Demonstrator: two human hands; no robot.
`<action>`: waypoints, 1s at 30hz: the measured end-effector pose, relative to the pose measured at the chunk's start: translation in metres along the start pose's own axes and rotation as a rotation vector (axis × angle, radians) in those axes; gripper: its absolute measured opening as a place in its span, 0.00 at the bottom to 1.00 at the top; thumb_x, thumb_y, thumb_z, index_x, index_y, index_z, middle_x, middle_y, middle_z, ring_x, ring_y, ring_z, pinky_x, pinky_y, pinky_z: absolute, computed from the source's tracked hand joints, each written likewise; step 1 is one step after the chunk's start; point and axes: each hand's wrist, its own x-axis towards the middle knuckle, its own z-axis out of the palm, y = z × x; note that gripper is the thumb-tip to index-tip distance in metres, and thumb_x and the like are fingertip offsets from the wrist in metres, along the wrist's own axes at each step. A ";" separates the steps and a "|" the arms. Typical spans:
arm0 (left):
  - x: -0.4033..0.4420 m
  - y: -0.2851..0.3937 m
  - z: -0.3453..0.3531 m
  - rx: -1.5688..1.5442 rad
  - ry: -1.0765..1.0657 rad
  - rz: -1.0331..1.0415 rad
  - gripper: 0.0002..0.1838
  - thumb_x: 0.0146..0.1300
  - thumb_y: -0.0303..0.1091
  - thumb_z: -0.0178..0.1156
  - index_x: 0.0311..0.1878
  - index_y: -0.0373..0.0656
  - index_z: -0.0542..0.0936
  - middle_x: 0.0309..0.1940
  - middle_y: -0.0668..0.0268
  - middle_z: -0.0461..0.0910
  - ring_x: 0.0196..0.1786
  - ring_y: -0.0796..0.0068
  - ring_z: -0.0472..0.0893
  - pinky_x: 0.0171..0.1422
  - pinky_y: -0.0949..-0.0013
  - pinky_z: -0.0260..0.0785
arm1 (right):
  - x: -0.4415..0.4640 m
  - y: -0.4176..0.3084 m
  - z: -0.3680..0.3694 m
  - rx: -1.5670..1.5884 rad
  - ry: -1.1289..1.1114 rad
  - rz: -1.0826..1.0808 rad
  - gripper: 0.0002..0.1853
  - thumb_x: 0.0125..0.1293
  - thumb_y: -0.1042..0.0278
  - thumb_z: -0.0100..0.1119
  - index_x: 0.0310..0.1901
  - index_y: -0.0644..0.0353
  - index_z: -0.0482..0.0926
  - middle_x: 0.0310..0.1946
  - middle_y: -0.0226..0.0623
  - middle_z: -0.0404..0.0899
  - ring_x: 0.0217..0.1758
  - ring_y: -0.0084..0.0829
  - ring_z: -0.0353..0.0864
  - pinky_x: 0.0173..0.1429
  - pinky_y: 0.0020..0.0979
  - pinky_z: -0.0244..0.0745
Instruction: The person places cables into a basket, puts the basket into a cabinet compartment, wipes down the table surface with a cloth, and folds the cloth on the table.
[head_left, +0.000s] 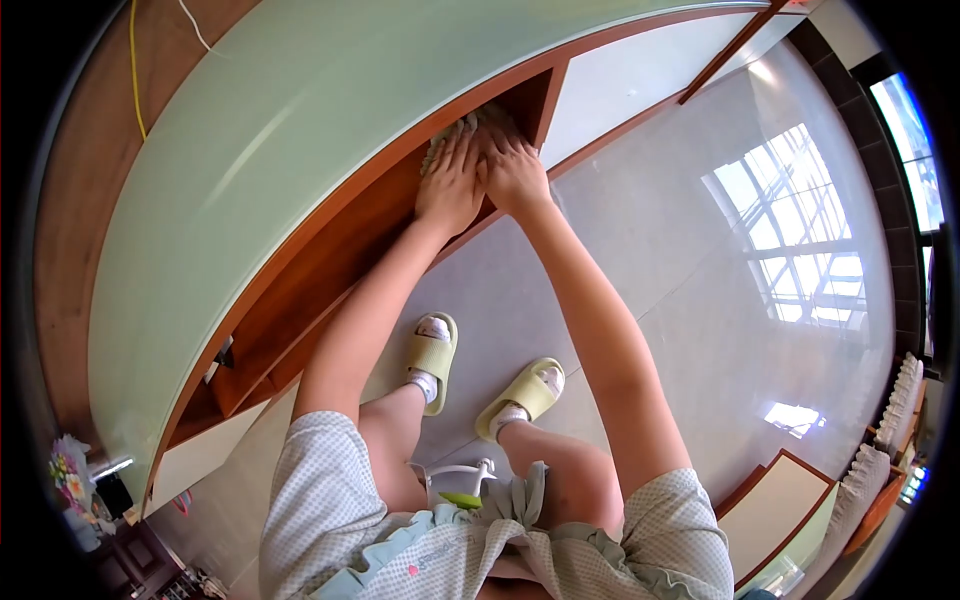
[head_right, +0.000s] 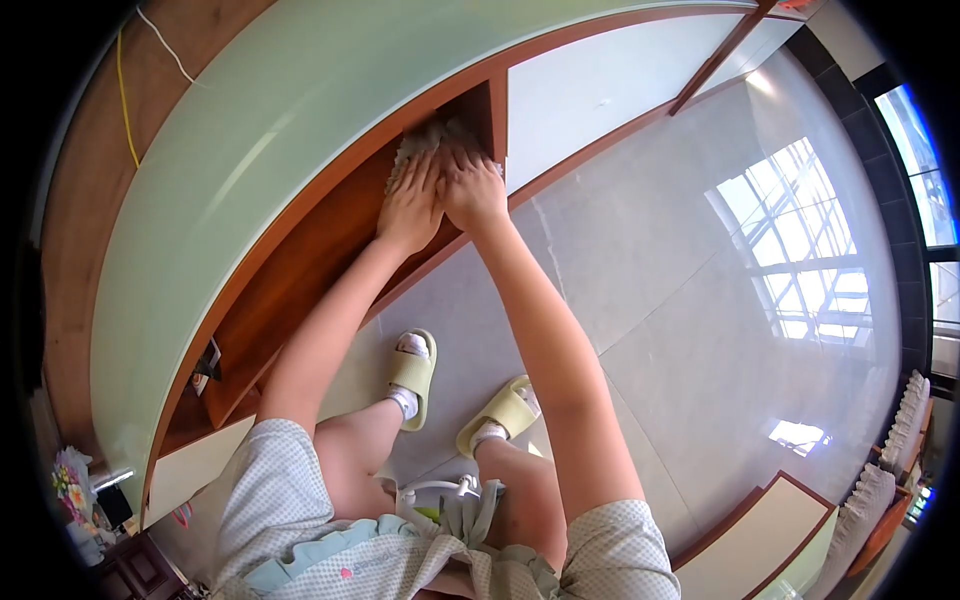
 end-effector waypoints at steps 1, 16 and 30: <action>-0.003 0.000 -0.002 -0.010 -0.003 0.009 0.30 0.70 0.41 0.39 0.71 0.35 0.51 0.73 0.53 0.50 0.75 0.60 0.49 0.79 0.60 0.38 | -0.003 -0.003 -0.002 -0.047 -0.029 0.014 0.27 0.64 0.60 0.46 0.64 0.61 0.65 0.66 0.41 0.64 0.70 0.40 0.59 0.72 0.37 0.52; -0.061 0.011 -0.033 -0.476 -0.128 0.076 0.27 0.65 0.26 0.45 0.69 0.38 0.58 0.68 0.53 0.59 0.71 0.57 0.58 0.74 0.60 0.51 | -0.060 -0.047 -0.048 0.072 -0.161 0.175 0.26 0.62 0.66 0.48 0.63 0.61 0.67 0.62 0.43 0.68 0.67 0.38 0.63 0.68 0.33 0.61; -0.130 0.001 -0.261 -0.987 -0.220 -0.054 0.12 0.61 0.29 0.60 0.46 0.34 0.77 0.31 0.58 0.81 0.31 0.77 0.79 0.38 0.72 0.71 | -0.044 -0.133 -0.250 0.733 -0.480 0.259 0.09 0.62 0.67 0.59 0.41 0.63 0.80 0.28 0.36 0.80 0.30 0.26 0.78 0.37 0.30 0.73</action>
